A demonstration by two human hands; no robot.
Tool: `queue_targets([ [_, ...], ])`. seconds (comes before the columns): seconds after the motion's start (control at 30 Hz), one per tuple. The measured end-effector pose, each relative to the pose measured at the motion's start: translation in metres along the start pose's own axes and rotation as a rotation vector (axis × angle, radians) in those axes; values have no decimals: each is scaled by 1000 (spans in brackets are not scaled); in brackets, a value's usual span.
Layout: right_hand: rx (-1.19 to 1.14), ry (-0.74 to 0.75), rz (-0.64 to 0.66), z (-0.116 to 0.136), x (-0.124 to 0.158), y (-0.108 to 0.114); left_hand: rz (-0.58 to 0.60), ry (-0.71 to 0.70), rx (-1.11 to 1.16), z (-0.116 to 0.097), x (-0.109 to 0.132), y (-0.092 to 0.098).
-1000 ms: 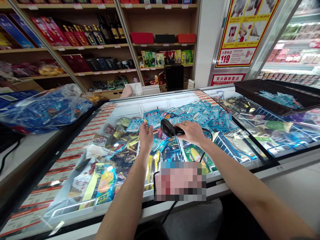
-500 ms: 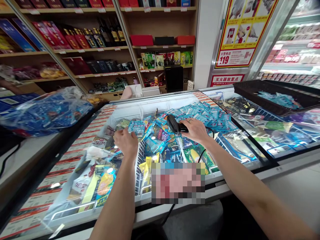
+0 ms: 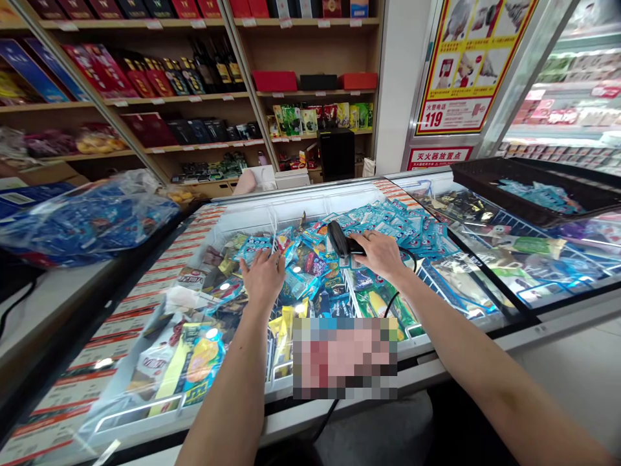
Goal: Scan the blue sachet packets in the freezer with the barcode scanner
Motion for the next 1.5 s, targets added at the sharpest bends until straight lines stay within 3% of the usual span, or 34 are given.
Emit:
queue_targets([
  [0.13, 9, -70, -50, -9, -2, 4, -12, -77, 23, -12, 0, 3],
  [0.5, 9, -252, -123, -37, 0, 3, 170, -391, 359, -93, 5, -9],
  [0.73, -7, -261, -115, -38, 1, 3, 245, -307, 454, -109, -17, -23],
  [1.0, -4, -252, -124, -38, 2, 5, 282, -357, 400, -141, -34, -61],
  [1.13, -4, -255, -110, -38, 2, 3, 246, -340, 257, -134, -31, -56],
  [1.3, -2, -270, -96, -38, 3, 1, 230, -198, 141, -99, -27, -43],
  [1.5, -3, -255, -101, -36, 4, 1, 69, 40, 500, -50, -18, -30],
])
Point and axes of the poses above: each hand's wrist, its own x-axis away from the middle knuckle, its own y-axis out of the back of the hand, z = x × y, the point moved 10 cm from there along -x, towards the middle knuckle, and after that the axes turned 3 degrees about -x, right-handed, at the moved point
